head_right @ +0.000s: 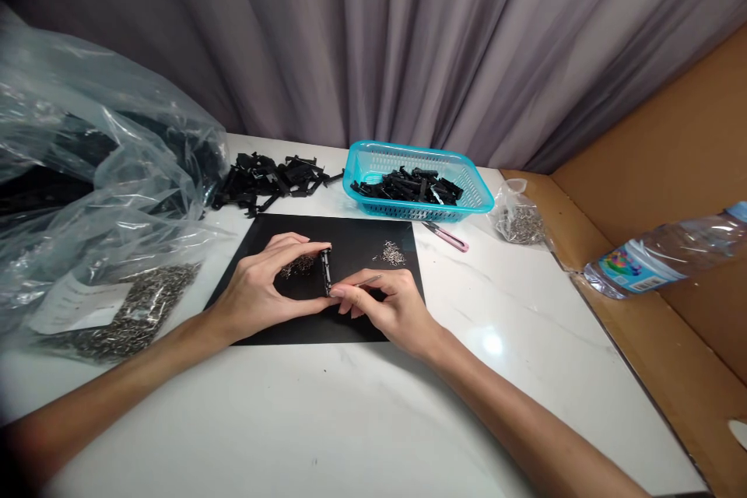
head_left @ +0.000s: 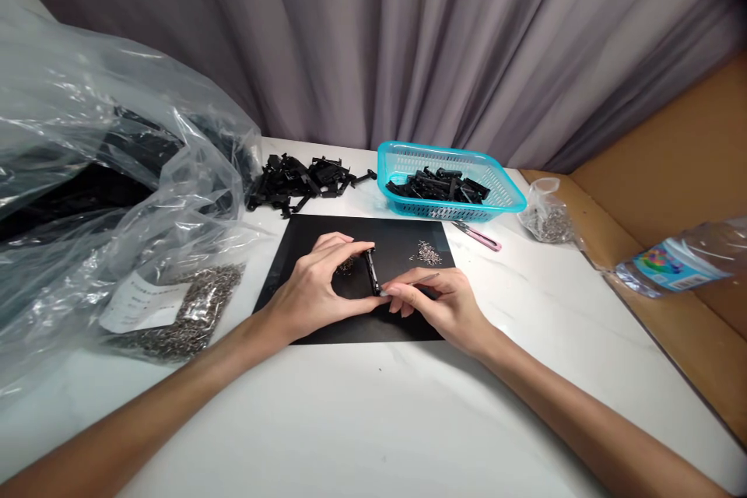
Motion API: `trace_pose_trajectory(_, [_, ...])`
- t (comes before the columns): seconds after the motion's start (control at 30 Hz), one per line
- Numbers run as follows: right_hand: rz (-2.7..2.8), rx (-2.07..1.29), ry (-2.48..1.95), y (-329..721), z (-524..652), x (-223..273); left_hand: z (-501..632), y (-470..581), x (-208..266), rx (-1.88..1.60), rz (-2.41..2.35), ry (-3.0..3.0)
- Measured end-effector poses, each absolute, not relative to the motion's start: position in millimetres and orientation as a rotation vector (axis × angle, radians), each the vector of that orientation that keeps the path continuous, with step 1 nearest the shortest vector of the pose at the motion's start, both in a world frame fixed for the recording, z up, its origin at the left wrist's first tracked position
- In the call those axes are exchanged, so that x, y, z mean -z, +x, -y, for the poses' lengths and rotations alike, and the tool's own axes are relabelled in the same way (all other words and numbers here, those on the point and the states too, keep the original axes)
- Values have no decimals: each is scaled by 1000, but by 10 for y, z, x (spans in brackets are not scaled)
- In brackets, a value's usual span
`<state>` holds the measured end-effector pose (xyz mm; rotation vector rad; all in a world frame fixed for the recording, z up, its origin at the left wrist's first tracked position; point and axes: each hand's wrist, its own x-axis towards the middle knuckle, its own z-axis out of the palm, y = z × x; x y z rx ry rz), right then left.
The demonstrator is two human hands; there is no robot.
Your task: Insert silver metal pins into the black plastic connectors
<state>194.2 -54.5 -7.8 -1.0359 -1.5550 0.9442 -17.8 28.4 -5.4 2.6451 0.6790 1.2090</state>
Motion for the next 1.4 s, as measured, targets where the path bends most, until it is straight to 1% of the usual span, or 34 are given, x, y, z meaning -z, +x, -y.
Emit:
trace_pose_trajectory(0.33, [1531, -1034, -1026, 1937, 531, 81, -271, -182, 32, -1139, -657, 2649])
trace_pose_trajectory(0.47, [1423, -1017, -1043, 1949, 508, 68, -270, -183, 12, -1107, -694, 2686])
trace_pose_trajectory(0.57, [1318, -882, -1071, 2024, 454, 42, -277, -187, 18, -1065, -697, 2709])
trace_pose_trajectory(0.67, [1353, -588, -1205, 2204, 363, 23, -288, -196, 31, -1020, -722, 2689])
trace_pose_trajectory(0.77, [1524, -241, -1395, 2436, 272, 28, -299, -202, 34, -987, -753, 2686])
trace_pose_trajectory(0.83, [1701, -127, -1488, 2558, 237, 42, -303, -204, 29, -963, -750, 2710])
trace_pose_trajectory(0.93, [1921, -111, -1544, 2626, 236, 57, -303, -207, 24, -917, -748, 2738])
trace_pose_trajectory(1.07, [2087, -96, -1465, 2561, 289, 33, -301, -215, 26, -891, -765, 2748])
trace_pose_trajectory(1.2, [2253, 2, -1424, 2505, 325, -12, -307, -212, 32, -903, -776, 2743])
trace_pose_trajectory(1.4, [2353, 97, -1374, 2455, 327, 9, -314, -211, 39, -894, -788, 2716])
